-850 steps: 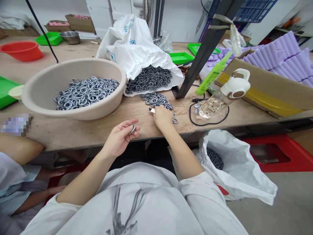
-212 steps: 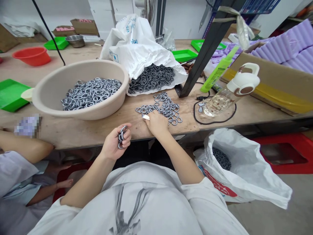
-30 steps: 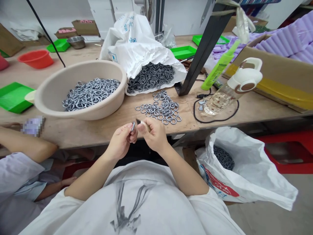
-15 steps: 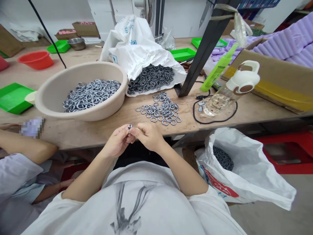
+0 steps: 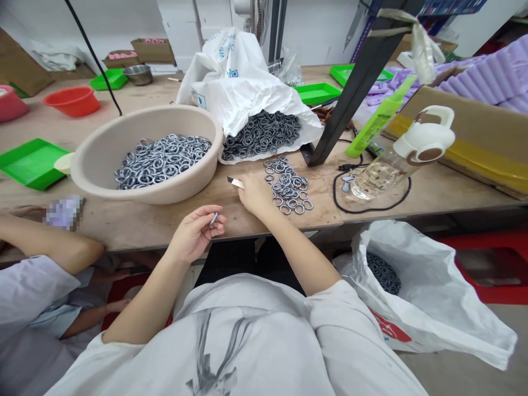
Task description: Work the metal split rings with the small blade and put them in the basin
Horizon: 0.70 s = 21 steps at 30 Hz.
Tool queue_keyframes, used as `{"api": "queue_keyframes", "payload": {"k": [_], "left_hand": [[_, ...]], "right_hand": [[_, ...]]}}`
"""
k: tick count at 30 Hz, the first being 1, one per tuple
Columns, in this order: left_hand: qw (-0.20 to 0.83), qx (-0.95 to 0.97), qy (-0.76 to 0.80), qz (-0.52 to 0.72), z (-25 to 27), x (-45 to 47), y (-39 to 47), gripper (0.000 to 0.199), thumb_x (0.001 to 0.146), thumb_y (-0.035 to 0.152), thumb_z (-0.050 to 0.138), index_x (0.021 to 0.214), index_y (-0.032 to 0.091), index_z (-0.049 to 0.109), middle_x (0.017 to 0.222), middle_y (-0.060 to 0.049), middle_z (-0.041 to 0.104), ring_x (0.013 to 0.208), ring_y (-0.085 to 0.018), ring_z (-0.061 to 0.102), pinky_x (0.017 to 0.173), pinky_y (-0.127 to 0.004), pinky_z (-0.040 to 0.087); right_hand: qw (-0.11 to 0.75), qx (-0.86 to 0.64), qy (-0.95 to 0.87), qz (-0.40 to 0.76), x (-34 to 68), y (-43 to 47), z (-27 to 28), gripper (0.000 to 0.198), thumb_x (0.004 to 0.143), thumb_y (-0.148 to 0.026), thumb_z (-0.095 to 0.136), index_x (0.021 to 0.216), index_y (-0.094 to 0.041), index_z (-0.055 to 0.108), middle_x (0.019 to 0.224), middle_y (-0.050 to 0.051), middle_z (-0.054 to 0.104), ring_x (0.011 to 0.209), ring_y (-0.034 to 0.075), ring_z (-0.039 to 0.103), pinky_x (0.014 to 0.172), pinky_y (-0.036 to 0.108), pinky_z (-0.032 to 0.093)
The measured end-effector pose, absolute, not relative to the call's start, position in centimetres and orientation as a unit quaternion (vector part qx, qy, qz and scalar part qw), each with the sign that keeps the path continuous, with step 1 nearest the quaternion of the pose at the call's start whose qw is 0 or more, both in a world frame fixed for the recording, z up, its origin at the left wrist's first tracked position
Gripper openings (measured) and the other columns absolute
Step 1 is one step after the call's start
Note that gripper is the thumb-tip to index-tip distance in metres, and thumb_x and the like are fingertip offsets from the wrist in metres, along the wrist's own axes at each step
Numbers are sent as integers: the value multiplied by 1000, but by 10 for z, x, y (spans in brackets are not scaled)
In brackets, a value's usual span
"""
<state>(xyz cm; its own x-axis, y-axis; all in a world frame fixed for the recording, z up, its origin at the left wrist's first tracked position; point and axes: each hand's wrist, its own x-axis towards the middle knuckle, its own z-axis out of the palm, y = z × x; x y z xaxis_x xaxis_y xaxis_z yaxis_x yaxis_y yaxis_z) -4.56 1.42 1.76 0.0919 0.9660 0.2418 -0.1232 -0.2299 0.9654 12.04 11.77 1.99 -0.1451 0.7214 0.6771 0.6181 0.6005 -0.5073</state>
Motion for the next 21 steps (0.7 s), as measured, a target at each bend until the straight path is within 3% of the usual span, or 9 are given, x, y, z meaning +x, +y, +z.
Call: {"api": "queue_keyframes", "payload": {"k": [2, 4, 7, 10, 13, 17, 21], "left_hand": [[489, 530, 378, 581, 18, -40, 20, 32, 74, 29, 74, 97, 9, 66, 84, -7, 68, 64, -12, 64, 63, -22, 58], [492, 537, 361, 582, 13, -30, 24, 40, 78, 43, 74, 96, 9, 64, 83, -6, 66, 62, -12, 63, 58, -23, 56], [462, 583, 339, 576, 0, -13, 27, 52, 78, 61, 74, 91, 14, 57, 73, 0, 58, 57, -9, 56, 50, -18, 48], [420, 629, 331, 564, -10, -3, 26, 48, 83, 60, 70, 81, 16, 51, 63, 3, 50, 49, -5, 44, 44, -14, 37], [440, 629, 327, 551, -10, -3, 22, 43, 84, 54, 69, 79, 14, 54, 60, 3, 46, 46, -4, 37, 40, -14, 30], [485, 607, 330, 536, 0, -7, 13, 43, 82, 49, 73, 71, 14, 51, 59, 2, 48, 43, -4, 37, 39, -14, 28], [504, 606, 322, 525, 9, -6, 6, 47, 79, 50, 76, 68, 14, 48, 57, 3, 45, 44, -4, 36, 39, -13, 27]], "right_hand": [[572, -300, -725, 240, 122, 105, 4, 22, 100, -30, 58, 95, -10, 63, 85, 5, 57, 75, 15, 53, 65, 24, 35], [620, -131, -657, 409, 118, 87, -13, 42, 95, -51, 60, 93, -10, 56, 79, 4, 54, 63, 11, 48, 58, 21, 37], [626, -45, -583, 515, 108, 62, -34, 55, 88, -63, 67, 93, -12, 49, 69, 1, 50, 51, 11, 46, 48, 22, 40], [675, -59, -566, 470, 104, 51, -43, 47, 91, -54, 69, 101, -12, 51, 74, 2, 52, 54, 14, 53, 52, 24, 46], [681, -69, -609, 401, 111, 54, -42, 41, 96, -51, 66, 110, -13, 56, 84, 4, 56, 65, 13, 56, 62, 23, 48], [692, -92, -639, 323, 128, 60, -37, 45, 100, -56, 57, 94, -11, 59, 78, 4, 53, 68, 12, 50, 65, 21, 41], [670, -112, -712, 175, 142, 50, -37, 46, 107, -47, 51, 82, -10, 61, 69, 2, 48, 62, 9, 42, 59, 22, 29]]}}
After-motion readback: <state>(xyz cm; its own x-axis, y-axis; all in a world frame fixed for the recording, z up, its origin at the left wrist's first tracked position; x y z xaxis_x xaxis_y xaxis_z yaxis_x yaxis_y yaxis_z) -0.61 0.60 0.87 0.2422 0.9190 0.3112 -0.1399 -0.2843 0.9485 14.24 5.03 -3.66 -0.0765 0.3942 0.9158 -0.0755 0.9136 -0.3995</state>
